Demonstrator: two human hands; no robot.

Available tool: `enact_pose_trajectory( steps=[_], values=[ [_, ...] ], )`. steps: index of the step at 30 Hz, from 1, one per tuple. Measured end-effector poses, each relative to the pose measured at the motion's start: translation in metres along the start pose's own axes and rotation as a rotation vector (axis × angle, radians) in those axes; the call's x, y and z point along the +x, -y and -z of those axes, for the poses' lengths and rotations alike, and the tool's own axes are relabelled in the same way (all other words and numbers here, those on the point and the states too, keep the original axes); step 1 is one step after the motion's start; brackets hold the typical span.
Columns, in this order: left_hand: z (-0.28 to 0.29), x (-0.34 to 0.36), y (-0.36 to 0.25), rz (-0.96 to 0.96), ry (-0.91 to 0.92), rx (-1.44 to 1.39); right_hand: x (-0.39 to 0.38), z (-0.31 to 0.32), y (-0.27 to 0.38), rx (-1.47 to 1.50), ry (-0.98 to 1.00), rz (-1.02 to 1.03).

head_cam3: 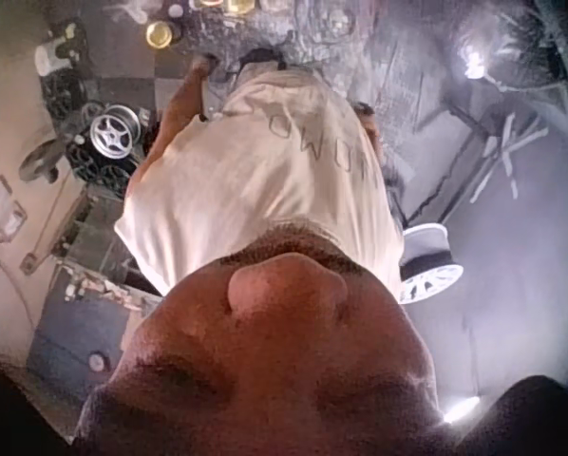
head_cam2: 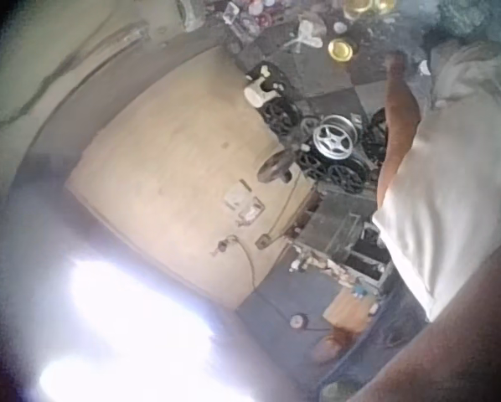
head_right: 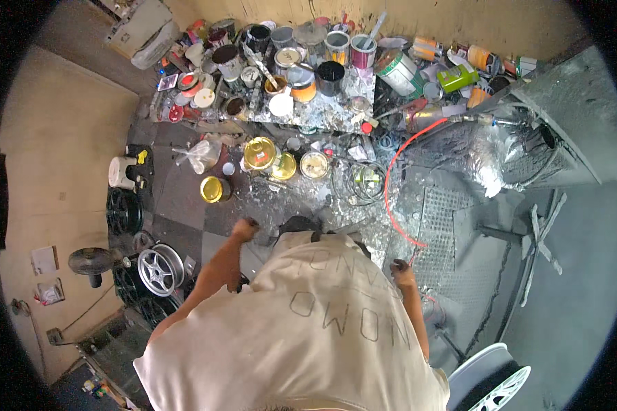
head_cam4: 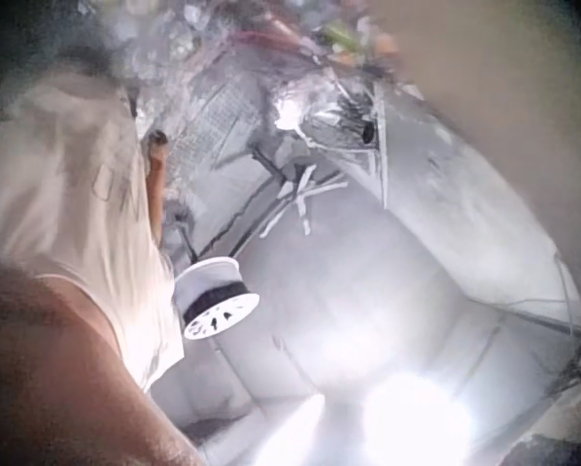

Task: The person prepares paint by picking up a lid and a can from a workbench, wipes a car wheel rim with a cloth, and then uses a spray gun to apply paint to the rim.

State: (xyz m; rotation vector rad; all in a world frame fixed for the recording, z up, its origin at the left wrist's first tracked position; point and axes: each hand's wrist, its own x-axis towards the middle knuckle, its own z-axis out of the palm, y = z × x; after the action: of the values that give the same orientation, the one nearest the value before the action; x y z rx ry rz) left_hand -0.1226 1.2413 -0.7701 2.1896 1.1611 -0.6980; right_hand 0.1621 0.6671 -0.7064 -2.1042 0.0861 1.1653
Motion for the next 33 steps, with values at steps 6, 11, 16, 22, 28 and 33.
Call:
enact_pose_trajectory(
  steps=[6, 11, 16, 22, 28, 33],
  values=[
    [0.007, 0.013, -0.165, -0.464, 0.054, -0.197, 0.029, 0.059, 0.045, 0.278, -0.142, 0.125],
    [0.055, 0.071, -0.272, -0.687, -0.209, -0.193, 0.001, 0.084, 0.051, 0.333, -0.263, 0.116],
    [0.117, 0.145, -0.378, -0.708, -0.497, -0.514, -0.024, 0.067, -0.009, 0.391, -0.304, 0.102],
    [0.159, 0.233, -0.461, -0.571, -0.807, -0.581, -0.053, 0.017, 0.048, 0.558, -0.299, -0.157],
    [0.169, 0.278, -0.494, -0.353, -0.828, -0.619, -0.032, 0.047, 0.155, 0.522, -0.433, 0.044],
    [0.183, 0.319, -0.498, -0.530, -1.105, -0.557, -0.012, 0.138, 0.246, 0.520, -0.655, 0.190]
  ],
)
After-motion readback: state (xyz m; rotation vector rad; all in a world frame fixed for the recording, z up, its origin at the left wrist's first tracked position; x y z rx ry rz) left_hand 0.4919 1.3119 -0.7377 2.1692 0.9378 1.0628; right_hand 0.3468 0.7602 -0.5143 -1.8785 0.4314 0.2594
